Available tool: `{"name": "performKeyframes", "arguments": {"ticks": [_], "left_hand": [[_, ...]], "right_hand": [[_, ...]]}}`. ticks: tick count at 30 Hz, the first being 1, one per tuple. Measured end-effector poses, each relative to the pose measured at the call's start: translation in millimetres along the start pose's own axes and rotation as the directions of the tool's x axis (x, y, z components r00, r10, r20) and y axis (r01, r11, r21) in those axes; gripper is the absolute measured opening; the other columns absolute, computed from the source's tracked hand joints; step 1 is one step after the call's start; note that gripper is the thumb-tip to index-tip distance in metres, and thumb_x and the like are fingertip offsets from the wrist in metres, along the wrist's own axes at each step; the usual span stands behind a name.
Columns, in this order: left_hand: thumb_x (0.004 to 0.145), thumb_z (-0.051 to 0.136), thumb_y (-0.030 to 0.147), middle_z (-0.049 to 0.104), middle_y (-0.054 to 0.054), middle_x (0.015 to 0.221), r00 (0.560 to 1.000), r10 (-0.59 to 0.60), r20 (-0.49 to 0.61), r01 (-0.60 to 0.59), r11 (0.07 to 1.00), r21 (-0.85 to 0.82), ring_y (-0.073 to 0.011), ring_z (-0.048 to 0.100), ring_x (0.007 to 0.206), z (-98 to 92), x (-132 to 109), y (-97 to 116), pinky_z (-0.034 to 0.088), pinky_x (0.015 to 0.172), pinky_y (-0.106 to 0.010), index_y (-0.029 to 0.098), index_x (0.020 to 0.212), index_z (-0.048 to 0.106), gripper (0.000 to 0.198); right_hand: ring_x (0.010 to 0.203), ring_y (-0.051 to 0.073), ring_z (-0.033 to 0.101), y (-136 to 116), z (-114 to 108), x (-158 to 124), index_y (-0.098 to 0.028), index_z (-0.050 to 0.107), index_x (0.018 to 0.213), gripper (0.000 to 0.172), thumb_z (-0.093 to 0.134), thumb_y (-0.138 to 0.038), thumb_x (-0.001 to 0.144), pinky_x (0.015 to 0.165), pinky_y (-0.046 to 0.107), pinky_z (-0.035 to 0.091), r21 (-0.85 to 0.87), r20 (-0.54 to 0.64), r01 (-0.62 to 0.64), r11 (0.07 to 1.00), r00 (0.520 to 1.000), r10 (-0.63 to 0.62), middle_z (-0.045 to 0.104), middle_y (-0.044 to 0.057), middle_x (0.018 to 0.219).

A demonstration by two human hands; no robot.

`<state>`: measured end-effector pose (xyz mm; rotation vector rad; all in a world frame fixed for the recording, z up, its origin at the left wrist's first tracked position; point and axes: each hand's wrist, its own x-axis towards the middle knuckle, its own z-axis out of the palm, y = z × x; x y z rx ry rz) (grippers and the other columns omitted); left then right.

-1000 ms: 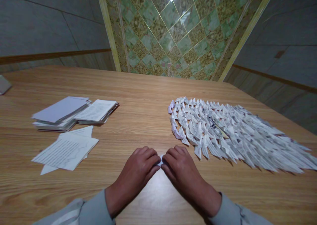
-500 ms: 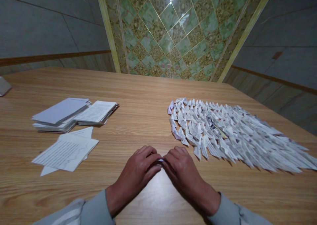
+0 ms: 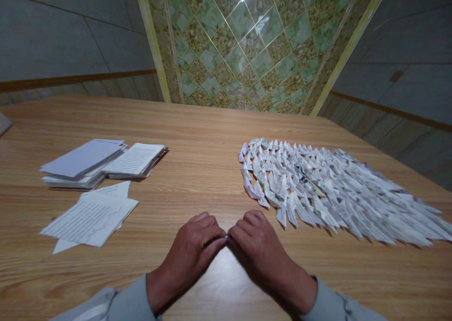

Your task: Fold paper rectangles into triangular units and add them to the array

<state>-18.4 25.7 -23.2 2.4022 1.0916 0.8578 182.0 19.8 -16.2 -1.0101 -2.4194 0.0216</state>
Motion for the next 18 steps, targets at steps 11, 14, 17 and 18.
{"name": "performKeyframes", "arguments": {"ticks": [11, 14, 17, 18], "left_hand": [[0.096, 0.062, 0.026, 0.067, -0.002, 0.069, 0.989, -0.141, -0.033, 0.132, 0.972, -0.195, -0.0172, 0.061, 0.069, -13.3, 6, 4, 0.043, 0.063, -0.027, 0.020, 0.075, 0.074, 0.025], [0.096, 0.061, 0.027, 0.068, -0.002, 0.070, 0.987, -0.161, -0.016, 0.150, 0.950, -0.275, -0.0168, 0.062, 0.068, -15.3, 8, 7, 0.044, 0.064, -0.026, 0.020, 0.074, 0.075, 0.027], [0.093, 0.063, 0.027, 0.070, -0.003, 0.072, 0.972, -0.236, 0.014, 0.223, 0.898, -0.380, -0.0169, 0.065, 0.069, -17.0, 10, 8, 0.045, 0.065, -0.026, 0.020, 0.075, 0.077, 0.024], [0.092, 0.063, 0.027, 0.071, -0.003, 0.073, 0.966, -0.257, 0.021, 0.243, 0.880, -0.407, -0.0172, 0.065, 0.069, -17.2, 11, 7, 0.046, 0.065, -0.026, 0.020, 0.076, 0.078, 0.022]], "right_hand": [[0.070, 0.019, 0.047, 5, -9, 1, -0.018, 0.060, 0.073, 0.054, 0.031, -0.044, 0.110, 0.067, 0.033, 0.029, 0.049, -0.062, -0.066, 0.997, 0.996, 0.069, 0.062, 0.003, 0.068], [0.069, 0.018, 0.047, 7, -10, -1, -0.019, 0.059, 0.070, 0.057, 0.028, -0.047, 0.110, 0.066, 0.033, 0.028, 0.082, -0.046, -0.084, 0.993, 0.995, 0.088, 0.060, 0.002, 0.065], [0.067, 0.018, 0.048, 12, -10, -3, -0.019, 0.058, 0.069, 0.061, 0.024, -0.049, 0.110, 0.065, 0.032, 0.028, 0.115, -0.025, -0.120, 0.986, 0.992, 0.124, 0.059, 0.002, 0.064], [0.067, 0.018, 0.048, 13, -10, -4, -0.019, 0.058, 0.069, 0.062, 0.023, -0.050, 0.110, 0.065, 0.032, 0.028, 0.122, -0.017, -0.135, 0.983, 0.990, 0.138, 0.058, 0.002, 0.064]]}}
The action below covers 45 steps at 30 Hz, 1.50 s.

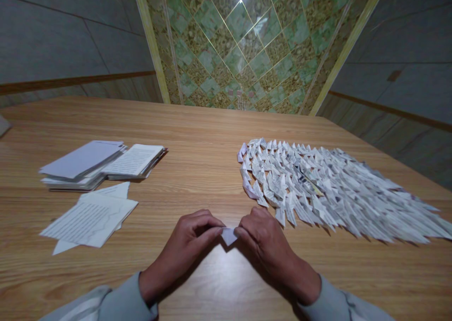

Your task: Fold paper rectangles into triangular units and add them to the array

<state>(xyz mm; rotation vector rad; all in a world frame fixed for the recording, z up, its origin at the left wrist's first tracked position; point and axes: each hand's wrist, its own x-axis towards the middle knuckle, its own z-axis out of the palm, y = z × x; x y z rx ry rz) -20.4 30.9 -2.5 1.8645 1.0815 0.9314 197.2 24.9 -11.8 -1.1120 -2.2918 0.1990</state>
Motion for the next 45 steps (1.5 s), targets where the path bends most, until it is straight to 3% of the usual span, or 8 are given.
{"name": "performKeyframes", "arguments": {"ticks": [9, 16, 23, 28, 36, 39, 42, 45], "left_hand": [[0.092, 0.064, 0.026, 0.072, -0.003, 0.074, 0.999, 0.032, 0.006, -0.032, 0.998, 0.046, -0.0176, 0.066, 0.072, 4.5, -2, -8, 0.046, 0.067, -0.027, 0.021, 0.080, 0.079, 0.019], [0.082, 0.070, 0.023, 0.070, -0.002, 0.068, 0.997, -0.077, -0.028, 0.077, 0.997, -0.006, -0.0165, 0.064, 0.065, 3.2, -2, -3, 0.046, 0.062, -0.025, 0.019, 0.068, 0.075, 0.015], [0.086, 0.067, 0.030, 0.073, -0.003, 0.073, 0.991, -0.136, 0.020, 0.137, 0.981, -0.139, -0.0185, 0.066, 0.071, 2.2, 0, -3, 0.048, 0.067, -0.027, 0.017, 0.075, 0.075, 0.018], [0.088, 0.065, 0.029, 0.072, -0.003, 0.074, 0.992, -0.124, -0.035, 0.117, 0.982, -0.151, -0.0180, 0.065, 0.071, 0.1, 1, -7, 0.048, 0.067, -0.027, 0.018, 0.076, 0.075, 0.018], [0.092, 0.061, 0.030, 0.071, -0.001, 0.072, 0.974, -0.095, -0.206, 0.084, 0.995, -0.058, -0.0172, 0.066, 0.066, 4.9, -4, -3, 0.048, 0.062, -0.026, 0.019, 0.082, 0.071, 0.018], [0.096, 0.056, 0.030, 0.072, 0.000, 0.074, 0.993, -0.067, -0.094, 0.061, 0.996, -0.068, -0.0164, 0.068, 0.067, 13.5, -11, -1, 0.049, 0.064, -0.025, 0.021, 0.094, 0.070, 0.016], [0.097, 0.058, 0.028, 0.075, -0.002, 0.091, 0.997, -0.065, 0.042, 0.069, 0.993, -0.095, -0.0181, 0.070, 0.084, 20.4, -13, 4, 0.050, 0.076, -0.026, 0.022, 0.102, 0.070, 0.014], [0.096, 0.060, 0.029, 0.074, -0.002, 0.092, 0.992, -0.109, 0.065, 0.118, 0.978, -0.172, -0.0184, 0.067, 0.086, 22.4, -12, 6, 0.048, 0.077, -0.027, 0.022, 0.097, 0.069, 0.012]], "right_hand": [[0.077, 0.020, 0.052, -4, 3, -1, -0.019, 0.067, 0.087, 0.045, 0.037, -0.045, 0.108, 0.073, 0.033, 0.033, 0.075, 0.050, 0.040, 0.996, 0.998, -0.044, 0.067, 0.004, 0.078], [0.066, 0.018, 0.050, -6, 4, -2, -0.019, 0.067, 0.076, 0.060, 0.028, -0.052, 0.108, 0.064, 0.031, 0.030, 0.065, 0.013, -0.008, 0.998, 1.000, 0.007, 0.059, 0.003, 0.065], [0.063, 0.018, 0.050, -7, -1, 0, -0.019, 0.067, 0.078, 0.061, 0.025, -0.051, 0.109, 0.061, 0.030, 0.031, 0.164, 0.053, -0.017, 0.986, 0.999, 0.009, 0.063, 0.003, 0.065], [0.069, 0.018, 0.054, -5, -5, 1, -0.020, 0.071, 0.091, 0.046, 0.034, -0.041, 0.109, 0.065, 0.029, 0.036, 0.218, 0.108, -0.035, 0.975, 0.994, 0.011, 0.069, 0.003, 0.074], [0.071, 0.018, 0.062, 0, 2, -2, -0.019, 0.069, 0.092, 0.025, 0.047, -0.021, 0.103, 0.065, 0.028, 0.041, 0.222, -0.063, -0.146, 0.964, 0.985, 0.164, 0.070, 0.004, 0.078], [0.073, 0.019, 0.065, -5, 4, -2, -0.019, 0.065, 0.096, 0.019, 0.046, -0.015, 0.099, 0.066, 0.028, 0.043, 0.243, -0.113, -0.174, 0.954, 0.972, 0.206, 0.070, 0.004, 0.081], [0.072, 0.020, 0.064, -13, 8, -2, -0.018, 0.062, 0.095, 0.017, 0.046, -0.012, 0.096, 0.066, 0.028, 0.043, 0.251, -0.107, -0.151, 0.956, 0.977, 0.183, 0.069, 0.005, 0.080], [0.074, 0.021, 0.064, -19, 11, -3, -0.017, 0.060, 0.096, 0.015, 0.047, -0.011, 0.096, 0.067, 0.029, 0.044, 0.247, -0.087, -0.122, 0.961, 0.985, 0.148, 0.068, 0.006, 0.081]]}}
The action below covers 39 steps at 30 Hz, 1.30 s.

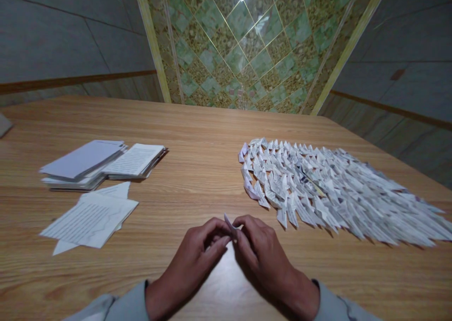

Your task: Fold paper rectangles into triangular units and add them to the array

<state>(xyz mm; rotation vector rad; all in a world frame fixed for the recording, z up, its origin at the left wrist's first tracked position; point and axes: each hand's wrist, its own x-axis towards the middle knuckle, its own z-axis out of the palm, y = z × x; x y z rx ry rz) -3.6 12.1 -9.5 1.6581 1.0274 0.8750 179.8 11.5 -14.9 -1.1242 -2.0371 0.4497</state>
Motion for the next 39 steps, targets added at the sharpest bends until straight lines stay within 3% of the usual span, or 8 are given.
{"name": "performKeyframes", "arguments": {"ticks": [9, 20, 27, 33, 39], "left_hand": [[0.090, 0.068, 0.032, 0.065, 0.001, 0.081, 0.987, -0.138, -0.083, 0.104, 0.939, -0.327, -0.0161, 0.059, 0.077, 1.1, 3, -11, 0.046, 0.070, -0.026, 0.020, 0.087, 0.060, 0.014], [0.087, 0.069, 0.032, 0.066, 0.000, 0.080, 0.988, -0.138, -0.065, 0.108, 0.935, -0.336, -0.0169, 0.060, 0.077, -0.8, 3, -7, 0.046, 0.070, -0.027, 0.018, 0.089, 0.067, 0.014], [0.084, 0.071, 0.031, 0.068, 0.000, 0.078, 0.986, -0.160, -0.046, 0.129, 0.911, -0.392, -0.0162, 0.061, 0.074, -0.6, 4, -7, 0.046, 0.068, -0.026, 0.018, 0.084, 0.067, 0.013], [0.077, 0.075, 0.031, 0.067, 0.000, 0.073, 0.978, -0.197, -0.061, 0.153, 0.891, -0.427, -0.0154, 0.059, 0.069, -1.4, 6, -4, 0.046, 0.065, -0.025, 0.017, 0.080, 0.068, 0.016], [0.074, 0.076, 0.031, 0.066, 0.000, 0.072, 0.973, -0.223, -0.068, 0.171, 0.881, -0.442, -0.0154, 0.058, 0.068, -1.1, 8, -6, 0.045, 0.064, -0.025, 0.017, 0.079, 0.068, 0.017]], "right_hand": [[0.077, 0.021, 0.060, -7, 3, -4, -0.019, 0.057, 0.102, 0.013, 0.046, -0.013, 0.099, 0.069, 0.030, 0.043, 0.049, 0.052, 0.063, 0.997, 0.997, -0.065, 0.066, 0.006, 0.087], [0.071, 0.017, 0.056, -9, -2, -3, -0.019, 0.057, 0.101, 0.005, 0.055, -0.021, 0.098, 0.065, 0.027, 0.039, 0.140, 0.082, -0.023, 0.990, 0.997, 0.011, 0.063, 0.003, 0.084], [0.066, 0.016, 0.054, -9, -2, -2, -0.019, 0.057, 0.103, 0.014, 0.064, -0.021, 0.090, 0.062, 0.026, 0.036, 0.167, 0.097, -0.087, 0.982, 0.993, 0.071, 0.060, -0.001, 0.076], [0.061, 0.013, 0.049, -10, -2, -2, -0.020, 0.055, 0.100, 0.012, 0.061, -0.026, 0.092, 0.057, 0.024, 0.033, 0.283, 0.150, -0.200, 0.938, 0.975, 0.163, 0.055, -0.005, 0.071], [0.060, 0.012, 0.047, -10, -2, -2, -0.021, 0.053, 0.101, 0.009, 0.056, -0.025, 0.094, 0.056, 0.024, 0.031, 0.340, 0.177, -0.238, 0.910, 0.966, 0.186, 0.051, -0.007, 0.068]]}}
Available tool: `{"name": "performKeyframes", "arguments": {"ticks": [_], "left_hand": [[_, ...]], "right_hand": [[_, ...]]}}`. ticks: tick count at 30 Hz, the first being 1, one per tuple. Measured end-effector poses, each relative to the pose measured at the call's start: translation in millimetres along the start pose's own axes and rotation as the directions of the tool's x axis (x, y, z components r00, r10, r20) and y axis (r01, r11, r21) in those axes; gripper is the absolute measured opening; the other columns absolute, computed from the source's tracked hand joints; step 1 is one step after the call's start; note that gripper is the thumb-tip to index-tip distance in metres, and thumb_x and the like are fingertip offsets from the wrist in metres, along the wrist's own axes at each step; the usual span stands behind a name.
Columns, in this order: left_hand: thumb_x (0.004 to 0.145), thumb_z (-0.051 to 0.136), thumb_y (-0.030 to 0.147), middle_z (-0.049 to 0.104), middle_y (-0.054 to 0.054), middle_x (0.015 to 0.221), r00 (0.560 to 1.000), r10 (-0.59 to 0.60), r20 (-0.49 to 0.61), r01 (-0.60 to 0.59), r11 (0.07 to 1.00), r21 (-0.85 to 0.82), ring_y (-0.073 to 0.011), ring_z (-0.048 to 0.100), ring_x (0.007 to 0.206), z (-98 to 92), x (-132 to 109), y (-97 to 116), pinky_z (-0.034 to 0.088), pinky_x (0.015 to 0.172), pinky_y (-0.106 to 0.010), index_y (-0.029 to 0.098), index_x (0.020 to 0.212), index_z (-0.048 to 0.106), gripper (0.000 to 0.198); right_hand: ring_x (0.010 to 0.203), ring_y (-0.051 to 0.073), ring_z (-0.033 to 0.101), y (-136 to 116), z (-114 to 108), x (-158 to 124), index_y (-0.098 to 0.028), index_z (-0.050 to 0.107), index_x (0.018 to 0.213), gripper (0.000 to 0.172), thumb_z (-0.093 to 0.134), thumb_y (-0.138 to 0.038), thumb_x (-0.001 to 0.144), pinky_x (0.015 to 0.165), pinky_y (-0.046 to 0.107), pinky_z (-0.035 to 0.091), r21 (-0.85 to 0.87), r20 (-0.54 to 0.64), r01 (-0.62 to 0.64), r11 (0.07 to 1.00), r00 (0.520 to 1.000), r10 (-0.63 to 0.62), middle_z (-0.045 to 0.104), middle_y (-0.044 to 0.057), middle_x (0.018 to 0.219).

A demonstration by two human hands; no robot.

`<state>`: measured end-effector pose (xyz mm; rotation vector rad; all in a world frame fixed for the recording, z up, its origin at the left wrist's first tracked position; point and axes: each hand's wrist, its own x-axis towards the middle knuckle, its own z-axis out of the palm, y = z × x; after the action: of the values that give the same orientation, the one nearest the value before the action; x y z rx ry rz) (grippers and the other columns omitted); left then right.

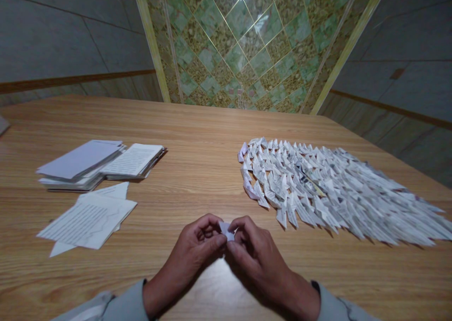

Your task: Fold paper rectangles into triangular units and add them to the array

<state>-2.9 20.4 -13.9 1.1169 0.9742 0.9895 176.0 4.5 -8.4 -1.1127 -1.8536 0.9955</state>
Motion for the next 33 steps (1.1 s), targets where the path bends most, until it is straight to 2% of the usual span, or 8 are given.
{"name": "performKeyframes", "arguments": {"ticks": [8, 14, 18, 21, 26, 30, 33], "left_hand": [[0.078, 0.076, 0.035, 0.065, 0.000, 0.072, 1.000, 0.015, 0.013, -0.015, 1.000, 0.010, -0.0156, 0.058, 0.068, 2.5, 0, 2, 0.046, 0.064, -0.027, 0.016, 0.080, 0.068, 0.020], [0.080, 0.075, 0.031, 0.066, 0.000, 0.073, 0.999, 0.047, 0.007, -0.047, 0.998, 0.045, -0.0154, 0.058, 0.069, 1.8, 0, 2, 0.046, 0.065, -0.026, 0.017, 0.080, 0.069, 0.016], [0.084, 0.070, 0.029, 0.068, -0.002, 0.078, 0.996, 0.094, 0.004, -0.093, 0.981, 0.171, -0.0169, 0.060, 0.073, 2.3, -1, 2, 0.048, 0.068, -0.027, 0.017, 0.085, 0.069, 0.012], [0.086, 0.065, 0.026, 0.069, -0.003, 0.077, 0.989, 0.145, -0.013, -0.134, 0.944, 0.303, -0.0175, 0.062, 0.072, 3.1, -3, 1, 0.048, 0.068, -0.027, 0.017, 0.085, 0.068, 0.010], [0.086, 0.062, 0.023, 0.071, -0.002, 0.074, 0.976, 0.216, -0.024, -0.188, 0.894, 0.407, -0.0172, 0.063, 0.067, 5.7, -7, 3, 0.048, 0.064, -0.025, 0.018, 0.081, 0.067, 0.009], [0.084, 0.060, 0.018, 0.069, 0.000, 0.068, 0.963, 0.270, 0.018, -0.247, 0.850, 0.466, -0.0156, 0.060, 0.062, 9.5, -11, 7, 0.046, 0.060, -0.023, 0.020, 0.075, 0.065, 0.011], [0.082, 0.060, 0.013, 0.066, 0.002, 0.064, 0.950, 0.311, 0.031, -0.282, 0.811, 0.513, -0.0148, 0.059, 0.059, 11.0, -13, 5, 0.044, 0.058, -0.023, 0.021, 0.071, 0.062, 0.013]], "right_hand": [[0.058, 0.012, 0.046, -1, -1, -1, -0.021, 0.052, 0.101, 0.008, 0.052, -0.027, 0.097, 0.056, 0.025, 0.030, 0.003, 0.010, -0.013, 1.000, 1.000, 0.013, 0.050, -0.007, 0.065], [0.058, 0.014, 0.051, -1, -1, 0, -0.020, 0.051, 0.107, 0.012, 0.046, -0.028, 0.101, 0.057, 0.026, 0.034, -0.038, 0.014, 0.023, 0.999, 1.000, -0.022, 0.057, -0.005, 0.066], [0.073, 0.018, 0.063, 2, 0, 1, -0.017, 0.053, 0.116, 0.019, 0.043, -0.018, 0.100, 0.067, 0.028, 0.044, -0.180, -0.008, 0.147, 0.973, 0.989, -0.150, 0.069, 0.005, 0.085], [0.081, 0.023, 0.066, 5, 1, 2, -0.015, 0.054, 0.118, 0.025, 0.042, -0.012, 0.096, 0.073, 0.033, 0.047, -0.368, -0.019, 0.231, 0.900, 0.967, -0.256, 0.072, 0.011, 0.095], [0.075, 0.024, 0.064, 7, 3, 2, -0.014, 0.057, 0.118, 0.029, 0.047, -0.008, 0.092, 0.070, 0.035, 0.045, -0.566, -0.007, 0.218, 0.795, 0.963, -0.269, 0.072, 0.010, 0.088], [0.072, 0.024, 0.059, 5, 4, 2, -0.016, 0.060, 0.110, 0.026, 0.050, -0.009, 0.088, 0.066, 0.034, 0.040, -0.605, 0.003, 0.218, 0.766, 0.962, -0.271, 0.068, 0.008, 0.082], [0.072, 0.024, 0.056, 5, 5, 2, -0.018, 0.060, 0.103, 0.022, 0.049, -0.010, 0.086, 0.065, 0.034, 0.039, -0.581, -0.004, 0.221, 0.783, 0.962, -0.274, 0.066, 0.007, 0.080]]}}
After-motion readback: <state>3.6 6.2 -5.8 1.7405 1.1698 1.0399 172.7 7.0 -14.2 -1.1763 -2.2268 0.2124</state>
